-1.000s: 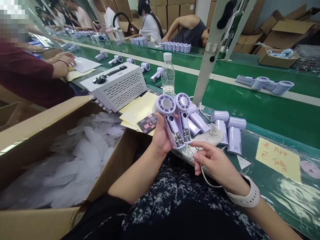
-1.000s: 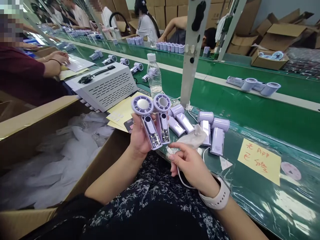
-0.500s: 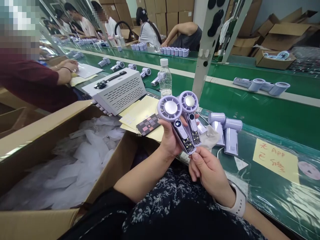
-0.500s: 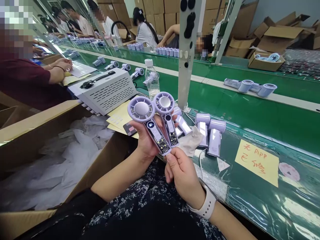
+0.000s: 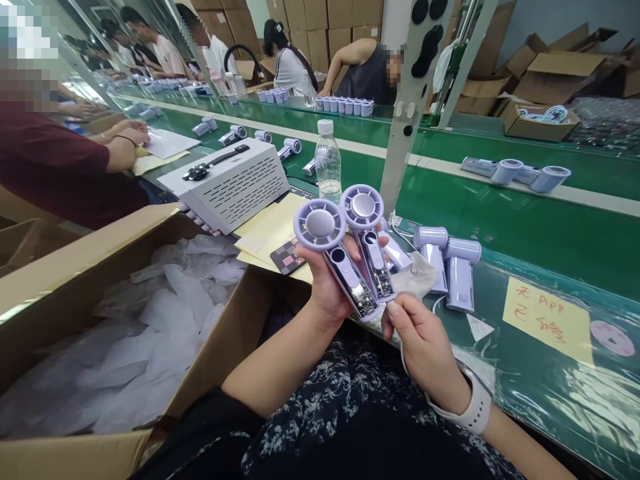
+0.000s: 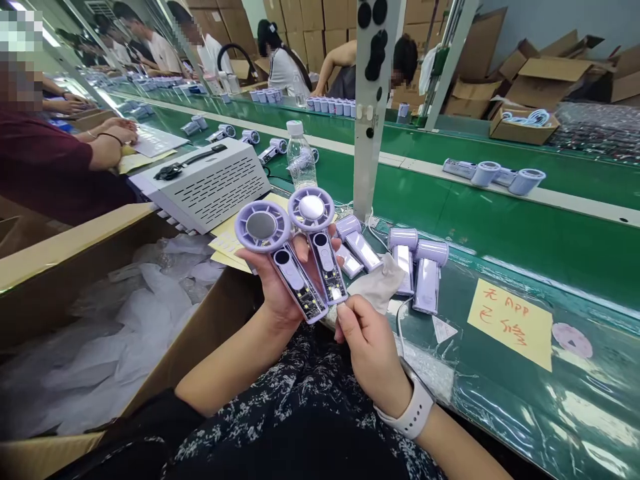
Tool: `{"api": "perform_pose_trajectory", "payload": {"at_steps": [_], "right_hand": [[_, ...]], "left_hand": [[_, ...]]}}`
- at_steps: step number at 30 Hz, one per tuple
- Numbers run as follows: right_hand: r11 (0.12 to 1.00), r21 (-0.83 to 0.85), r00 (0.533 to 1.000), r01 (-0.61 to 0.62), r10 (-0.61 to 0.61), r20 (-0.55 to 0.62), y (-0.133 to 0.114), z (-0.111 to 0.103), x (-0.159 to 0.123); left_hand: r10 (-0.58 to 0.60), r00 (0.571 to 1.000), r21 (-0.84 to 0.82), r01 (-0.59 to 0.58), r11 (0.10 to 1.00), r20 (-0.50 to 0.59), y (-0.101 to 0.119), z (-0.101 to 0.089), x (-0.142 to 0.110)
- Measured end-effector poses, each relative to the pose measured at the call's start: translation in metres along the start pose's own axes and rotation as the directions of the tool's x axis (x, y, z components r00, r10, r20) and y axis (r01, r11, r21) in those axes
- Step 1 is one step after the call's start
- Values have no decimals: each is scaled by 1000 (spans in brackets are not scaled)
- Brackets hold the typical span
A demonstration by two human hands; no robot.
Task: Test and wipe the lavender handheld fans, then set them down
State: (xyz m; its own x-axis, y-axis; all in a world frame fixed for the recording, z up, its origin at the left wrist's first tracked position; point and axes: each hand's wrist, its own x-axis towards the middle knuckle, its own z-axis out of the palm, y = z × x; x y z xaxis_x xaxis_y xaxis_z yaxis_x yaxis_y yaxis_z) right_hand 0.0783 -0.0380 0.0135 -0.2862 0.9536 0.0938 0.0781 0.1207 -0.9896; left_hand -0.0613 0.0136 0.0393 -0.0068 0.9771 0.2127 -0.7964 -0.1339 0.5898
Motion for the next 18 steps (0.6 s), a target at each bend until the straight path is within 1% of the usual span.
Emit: {"api": "perform_pose_trajectory", "payload": {"at_steps": [2,4,5,7,10,12,14,16,18], "right_hand": [[992,109,996,-62,68,-55,2,5,-3],[972,217,990,-94,114,-78,4,9,-6],[963,250,990,-104,125,-69,4,10,-7],[959,260,992,-115,126,-25,5,9,-6],[979,183,996,-87,85,19,5,5,-4],[993,108,999,-53,53,8,6,2,-2],[1000,23,1000,-9,9,0,8,-1,1],[996,-76,998,44,-47,-41,11,-6,8],[978,-198,982,73,-105,-156,12,-12,19]], "left_hand": [[43,999,14,-43,999,20,-7,-2,-2],[48,999,11,-48,999,9,-12,-4,-4],[35,999,9,-35,999,1,-14,-5,-5],[11,1000,29,-10,1000,-21,-15,-6,-6],[-2,997,88,8,996,-74,-15,-8,-8],[5,996,105,4,995,-92,-14,-10,-6],[18,996,94,-9,996,-88,-11,-12,-3],[39,996,87,-32,996,-83,-6,-15,1],[59,995,110,-50,993,-75,0,-17,3]]}}
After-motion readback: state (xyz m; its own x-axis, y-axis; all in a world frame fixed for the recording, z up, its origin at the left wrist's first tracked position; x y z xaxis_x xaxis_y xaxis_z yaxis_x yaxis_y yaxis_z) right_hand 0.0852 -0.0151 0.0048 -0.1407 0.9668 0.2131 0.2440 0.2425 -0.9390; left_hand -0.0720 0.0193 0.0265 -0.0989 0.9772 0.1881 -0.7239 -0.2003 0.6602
